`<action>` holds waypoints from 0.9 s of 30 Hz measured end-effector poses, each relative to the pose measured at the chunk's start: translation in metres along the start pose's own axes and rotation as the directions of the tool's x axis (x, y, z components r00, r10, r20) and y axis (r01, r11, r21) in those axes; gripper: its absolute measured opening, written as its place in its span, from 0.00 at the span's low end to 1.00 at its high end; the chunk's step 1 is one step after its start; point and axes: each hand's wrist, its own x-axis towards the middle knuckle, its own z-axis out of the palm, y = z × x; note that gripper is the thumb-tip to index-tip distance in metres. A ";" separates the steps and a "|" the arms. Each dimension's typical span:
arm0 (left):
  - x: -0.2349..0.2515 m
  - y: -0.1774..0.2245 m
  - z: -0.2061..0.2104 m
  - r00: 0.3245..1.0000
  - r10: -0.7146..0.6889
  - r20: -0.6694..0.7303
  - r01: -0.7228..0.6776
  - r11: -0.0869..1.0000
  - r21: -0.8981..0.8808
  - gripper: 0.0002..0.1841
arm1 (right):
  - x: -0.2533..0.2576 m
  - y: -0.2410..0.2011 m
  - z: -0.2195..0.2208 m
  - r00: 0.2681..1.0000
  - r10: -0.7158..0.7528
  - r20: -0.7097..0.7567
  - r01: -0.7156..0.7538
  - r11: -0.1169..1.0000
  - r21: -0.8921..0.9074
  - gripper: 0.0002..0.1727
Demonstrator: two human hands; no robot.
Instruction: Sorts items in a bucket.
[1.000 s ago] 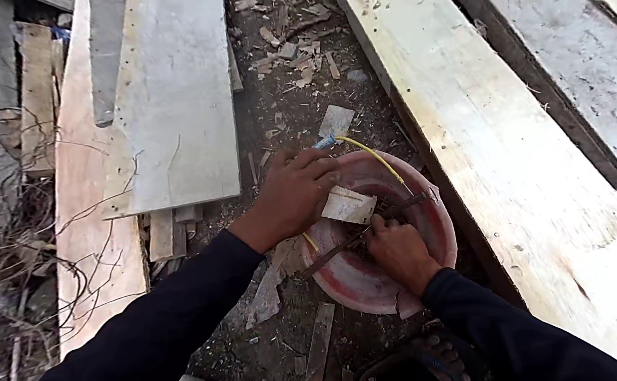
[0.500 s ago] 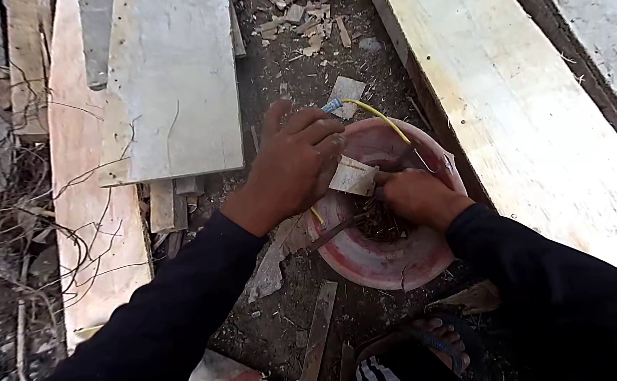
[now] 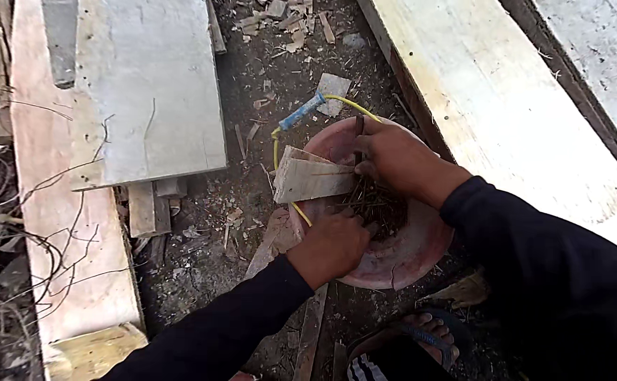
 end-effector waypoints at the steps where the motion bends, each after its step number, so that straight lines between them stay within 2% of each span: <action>1: 0.004 0.002 -0.004 0.996 -0.028 0.083 0.027 1.000 0.007 0.25 | -0.004 0.000 -0.002 1.000 -0.016 0.009 0.016 1.000 0.015 0.13; 3: 0.013 0.003 -0.012 0.981 -0.061 0.184 0.060 0.998 0.013 0.29 | -0.018 0.000 -0.002 0.999 -0.036 0.017 0.035 0.998 0.045 0.09; 5: 0.016 -0.001 -0.009 0.992 -0.050 0.115 0.052 0.999 -0.014 0.24 | -0.035 -0.002 0.004 0.990 0.009 0.141 -0.014 0.999 0.031 0.07; 7: 0.017 -0.004 -0.009 0.995 -0.073 0.072 0.076 0.996 -0.044 0.18 | -0.047 -0.009 0.009 0.921 0.151 0.359 -0.138 0.989 -0.061 0.07; 9: 0.021 -0.011 -0.012 0.985 -0.120 0.125 0.124 0.992 -0.023 0.15 | -0.052 -0.018 0.018 0.828 0.289 0.481 -0.218 0.955 -0.200 0.08; 11: 0.017 -0.015 -0.016 0.979 -0.149 0.136 0.154 0.988 -0.026 0.14 | -0.048 -0.020 0.030 0.796 0.331 0.507 -0.218 0.938 -0.270 0.14; 15: 0.008 -0.010 -0.020 0.988 -0.140 0.070 0.147 0.985 -0.095 0.12 | -0.038 -0.015 0.050 0.793 0.328 0.514 -0.208 0.938 -0.278 0.18; 18: 0.019 -0.014 -0.023 0.973 -0.137 0.183 0.153 0.986 -0.073 0.13 | -0.042 -0.011 0.053 0.800 0.330 0.501 -0.209 0.936 -0.283 0.15; 20: 0.024 -0.019 -0.024 0.965 -0.136 0.225 0.158 0.984 -0.081 0.12 | -0.043 -0.015 0.042 0.763 0.350 0.544 -0.230 0.933 -0.277 0.12; 24: 0.026 -0.031 -0.023 0.970 -0.113 0.216 0.141 0.983 -0.120 0.11 | -0.033 -0.018 0.023 0.667 0.317 0.675 -0.205 0.948 -0.243 0.07; 27: 0.027 -0.034 -0.022 0.975 -0.104 0.198 0.134 0.981 -0.140 0.10 | -0.025 -0.013 0.021 0.667 0.271 0.694 -0.164 0.962 -0.218 0.07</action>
